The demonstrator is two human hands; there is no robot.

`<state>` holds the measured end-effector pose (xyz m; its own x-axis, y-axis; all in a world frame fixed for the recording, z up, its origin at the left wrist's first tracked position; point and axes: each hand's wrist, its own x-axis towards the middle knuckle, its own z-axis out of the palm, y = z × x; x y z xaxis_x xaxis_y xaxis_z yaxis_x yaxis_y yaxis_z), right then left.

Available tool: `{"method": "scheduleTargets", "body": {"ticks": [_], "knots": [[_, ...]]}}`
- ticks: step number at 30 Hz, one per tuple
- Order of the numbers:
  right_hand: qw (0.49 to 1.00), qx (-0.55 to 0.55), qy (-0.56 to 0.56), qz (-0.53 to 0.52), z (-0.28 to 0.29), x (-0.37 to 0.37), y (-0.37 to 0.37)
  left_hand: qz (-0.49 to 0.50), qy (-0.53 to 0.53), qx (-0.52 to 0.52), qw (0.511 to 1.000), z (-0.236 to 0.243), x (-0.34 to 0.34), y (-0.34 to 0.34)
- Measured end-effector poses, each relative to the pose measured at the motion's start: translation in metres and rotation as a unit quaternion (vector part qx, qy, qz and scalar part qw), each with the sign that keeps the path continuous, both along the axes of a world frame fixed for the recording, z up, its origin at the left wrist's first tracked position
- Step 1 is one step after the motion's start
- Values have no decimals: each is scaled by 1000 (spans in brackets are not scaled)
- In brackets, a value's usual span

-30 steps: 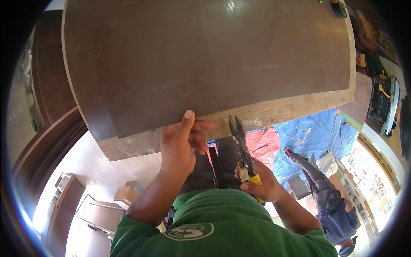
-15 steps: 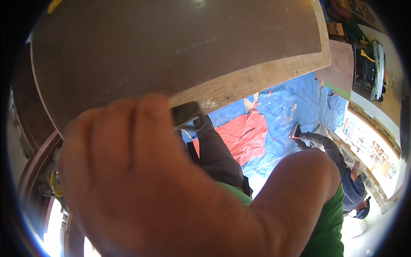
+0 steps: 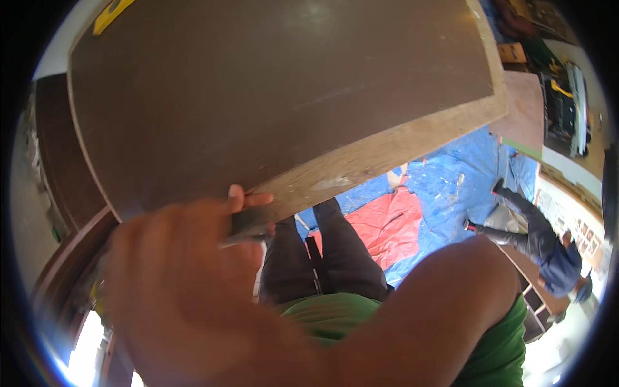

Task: The person uses a spirit level and pencil to mark a straight line on a large brown laminate sheet. They then use tin snips to cut along the marked line, separating a strip from the sheet.

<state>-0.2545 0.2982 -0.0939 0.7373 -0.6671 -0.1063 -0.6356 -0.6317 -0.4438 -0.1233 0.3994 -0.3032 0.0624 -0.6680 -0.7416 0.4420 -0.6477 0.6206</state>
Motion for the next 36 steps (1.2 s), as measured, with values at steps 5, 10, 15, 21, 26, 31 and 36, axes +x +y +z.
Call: {"method": "scheduleTargets", "body": {"ticks": [5, 10, 15, 21, 26, 31, 36], "knots": [[1000, 17, 8, -5, 7, -4, 1, 0, 3, 0, 1000, 3, 4, 1], [999, 15, 28, -25, 13, -11, -5, 0, -21, -4, 1000, 10, -5, -3], [998, 34, 38, -44, 6, -18, -7, -5, 17, -19, 1000, 7, -6, -7], [966, 175, 40, -186, 25, -56, 0, 23, -65, -253, 965, -26, -3, 4], [854, 405, -93, -314, -37, -138, 40, -20, 131, 45, 990, -3, 12, -7], [495, 658, -428, -371, -100, -162, 137, -56, 64, 44, 995, 34, 3, -36], [598, 622, -270, -427, -118, -162, 173, -87, 32, 47, 995, 33, 1, -39]]}}
